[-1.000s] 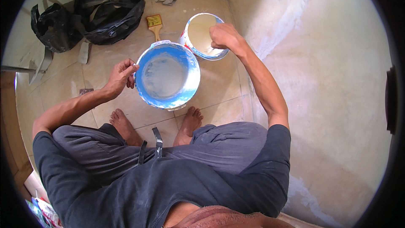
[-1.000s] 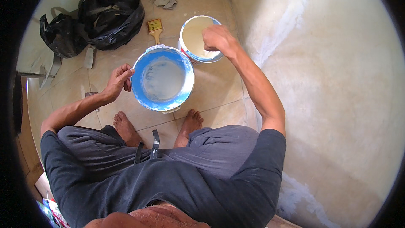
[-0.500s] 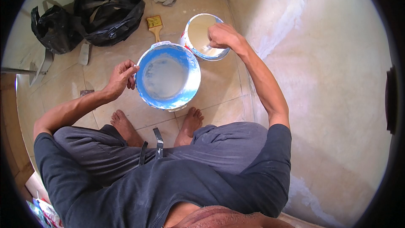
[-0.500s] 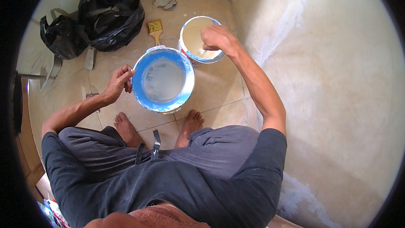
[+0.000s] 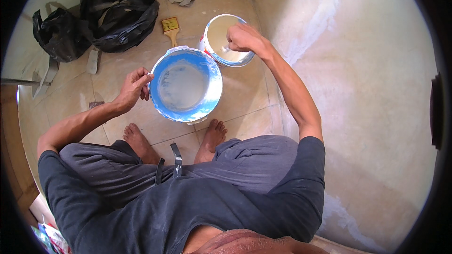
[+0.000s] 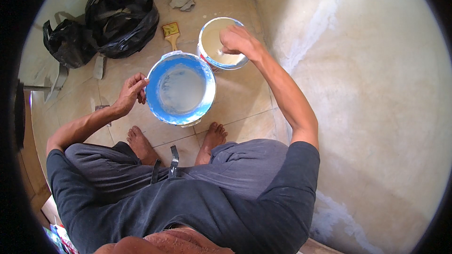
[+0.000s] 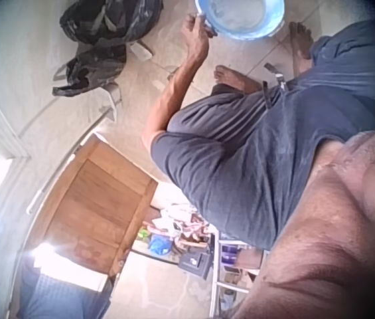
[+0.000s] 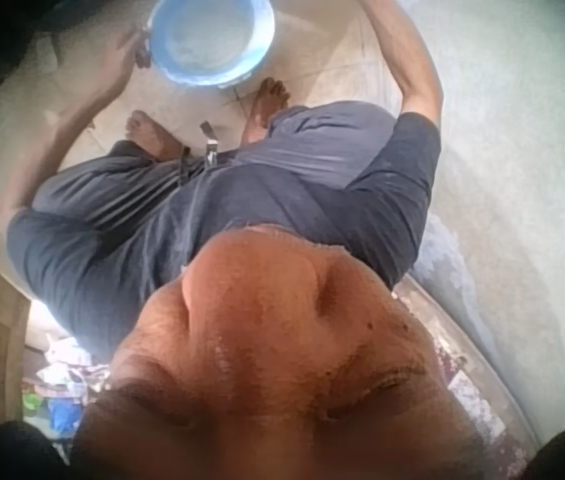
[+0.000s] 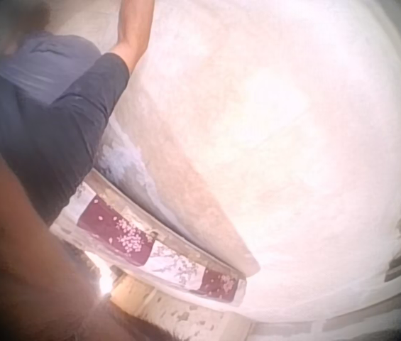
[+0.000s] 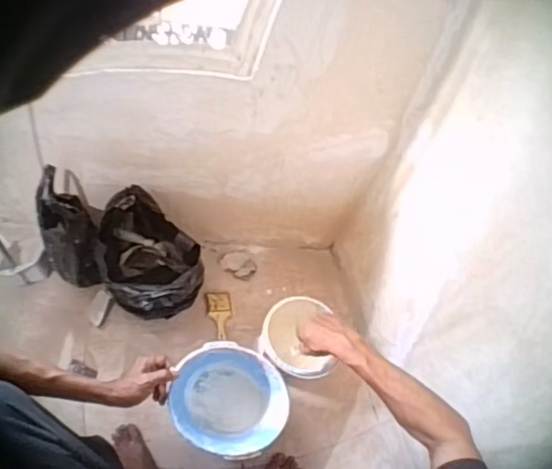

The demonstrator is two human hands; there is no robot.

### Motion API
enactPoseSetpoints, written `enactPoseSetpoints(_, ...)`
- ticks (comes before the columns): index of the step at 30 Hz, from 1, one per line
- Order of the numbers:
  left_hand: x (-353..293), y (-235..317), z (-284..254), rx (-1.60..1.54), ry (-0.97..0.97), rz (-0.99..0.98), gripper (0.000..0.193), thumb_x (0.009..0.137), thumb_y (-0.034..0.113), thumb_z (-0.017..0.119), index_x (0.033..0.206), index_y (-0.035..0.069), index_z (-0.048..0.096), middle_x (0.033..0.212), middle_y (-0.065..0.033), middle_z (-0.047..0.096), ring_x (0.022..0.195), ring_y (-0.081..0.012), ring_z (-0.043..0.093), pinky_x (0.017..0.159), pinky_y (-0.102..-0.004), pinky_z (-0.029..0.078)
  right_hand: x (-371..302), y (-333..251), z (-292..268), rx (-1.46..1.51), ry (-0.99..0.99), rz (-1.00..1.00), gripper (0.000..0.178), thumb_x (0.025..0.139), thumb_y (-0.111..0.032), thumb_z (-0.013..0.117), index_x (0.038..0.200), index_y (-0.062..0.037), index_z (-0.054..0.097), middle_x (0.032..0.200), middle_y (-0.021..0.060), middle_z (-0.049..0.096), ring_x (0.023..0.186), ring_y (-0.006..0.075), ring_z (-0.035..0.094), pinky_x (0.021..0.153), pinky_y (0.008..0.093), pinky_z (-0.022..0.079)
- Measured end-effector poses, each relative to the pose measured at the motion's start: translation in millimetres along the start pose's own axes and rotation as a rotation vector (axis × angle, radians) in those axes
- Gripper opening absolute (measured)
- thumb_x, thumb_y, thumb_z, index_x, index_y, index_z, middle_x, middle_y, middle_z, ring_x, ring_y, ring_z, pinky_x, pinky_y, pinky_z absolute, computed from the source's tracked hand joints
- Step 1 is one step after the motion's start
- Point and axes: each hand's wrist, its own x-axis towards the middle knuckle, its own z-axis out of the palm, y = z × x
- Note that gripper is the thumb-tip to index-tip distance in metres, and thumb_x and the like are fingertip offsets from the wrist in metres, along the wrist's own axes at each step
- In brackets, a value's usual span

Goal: The person stirs paint in a small bucket with a stick, pours more paint from a larger bucket into it, and continues stirring by hand.

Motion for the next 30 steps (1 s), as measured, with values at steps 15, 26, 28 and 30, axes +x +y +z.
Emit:
enactPoseSetpoints(15,-0.8,-1.1,-1.9,0.007,0.002,-0.004,0.024,0.096,0.03,0.059,0.091,0.007,0.055,0.059,-0.0007,0.055,0.042,-0.0104,0.054,0.041,-0.0223,0.038,-9.5,-6.5,-35.9,-0.046,-0.121,0.144,0.016,0.064,-0.015,0.062,0.069,-0.0009,0.068,0.07,0.0228,0.062,0.066,0.0412,0.063,0.059,0.0467,0.049)
enactPoseSetpoints(26,-0.9,-0.4,-2.6,0.002,-0.016,0.005,0.026,0.096,0.031,0.059,0.093,0.006,0.055,0.058,-0.0015,0.056,0.043,-0.0102,0.054,0.042,-0.0217,0.038,-35.9,-7.4,-97.3,-0.001,0.003,0.364,0.016,0.062,-0.012,0.058,0.064,0.0031,0.064,0.061,0.0249,0.057,0.059,0.0414,0.059,0.057,0.0454,0.047)
enactPoseSetpoints(28,-0.8,0.0,-2.5,-0.011,-0.015,0.005,0.028,0.095,0.031,0.061,0.093,0.004,0.056,0.059,-0.0034,0.057,0.043,-0.0107,0.055,0.042,-0.0219,0.039,-37.8,-6.6,-98.4,-0.003,0.017,0.358,0.016,0.062,-0.012,0.058,0.064,0.0029,0.064,0.061,0.0247,0.057,0.059,0.0414,0.058,0.057,0.0452,0.047)
enactPoseSetpoints(30,-0.2,-0.1,-1.4,0.001,-0.01,0.005,0.025,0.095,0.031,0.059,0.092,0.006,0.055,0.058,-0.0016,0.056,0.043,-0.01,0.054,0.042,-0.0215,0.038,-39.7,-6.4,-99.3,-0.003,0.045,0.342,0.015,0.062,-0.011,0.058,0.064,0.0028,0.064,0.061,0.0244,0.056,0.058,0.0411,0.057,0.057,0.0449,0.047)
